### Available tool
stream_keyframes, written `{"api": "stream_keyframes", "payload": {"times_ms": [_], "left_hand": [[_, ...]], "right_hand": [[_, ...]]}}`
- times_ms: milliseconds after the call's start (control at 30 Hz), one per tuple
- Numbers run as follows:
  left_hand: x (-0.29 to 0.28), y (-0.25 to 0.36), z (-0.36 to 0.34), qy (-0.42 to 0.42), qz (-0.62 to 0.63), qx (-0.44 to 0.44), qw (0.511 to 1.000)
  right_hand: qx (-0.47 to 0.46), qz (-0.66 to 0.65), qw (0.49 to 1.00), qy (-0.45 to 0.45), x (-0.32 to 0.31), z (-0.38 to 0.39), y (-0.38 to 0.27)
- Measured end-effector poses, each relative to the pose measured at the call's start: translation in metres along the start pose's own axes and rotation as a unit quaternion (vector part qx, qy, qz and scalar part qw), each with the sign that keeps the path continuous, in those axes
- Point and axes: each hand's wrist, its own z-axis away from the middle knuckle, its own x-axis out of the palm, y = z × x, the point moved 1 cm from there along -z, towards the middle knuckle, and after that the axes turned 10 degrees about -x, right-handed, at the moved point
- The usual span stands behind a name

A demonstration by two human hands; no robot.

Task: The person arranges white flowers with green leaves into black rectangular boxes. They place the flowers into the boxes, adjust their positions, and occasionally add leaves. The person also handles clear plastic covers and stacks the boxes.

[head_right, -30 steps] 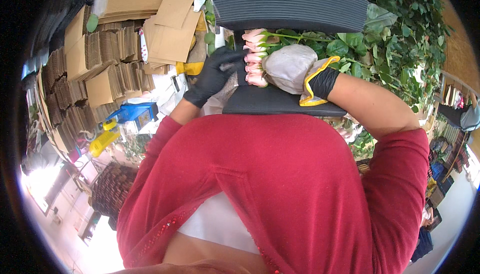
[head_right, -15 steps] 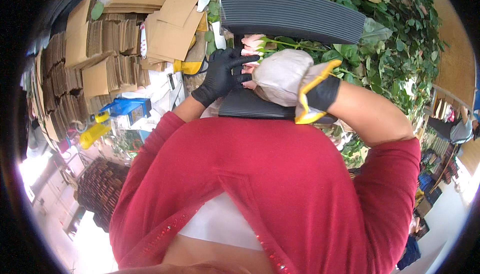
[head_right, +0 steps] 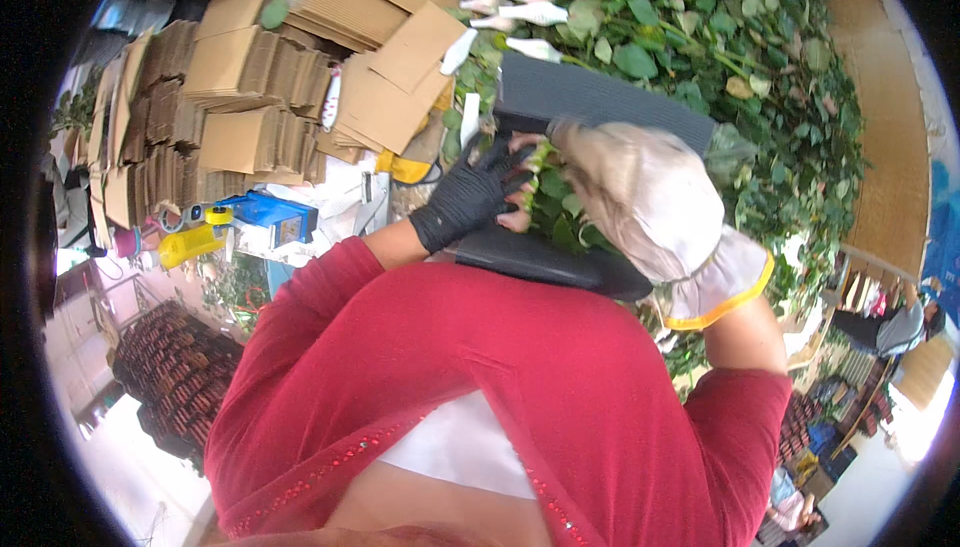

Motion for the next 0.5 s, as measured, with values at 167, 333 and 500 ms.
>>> {"api": "stream_keyframes", "payload": {"times_ms": [167,333,500], "left_hand": [[-0.006,0.012,-0.012,-0.056,0.546,-0.158,0.821],[-0.009,0.018,-0.004,-0.172,0.889,-0.230,0.356],[0.043,-0.005,-0.008,0.127,0.295,0.047,0.946]], "right_hand": [[0.084,0.050,0.982,-0.163,0.033,-0.036,0.046],[-0.185,0.062,0.980,-0.032,-0.030,-0.181,0.003],[-0.345,0.285,0.857,0.258,-0.094,-0.366,-0.058]]}}
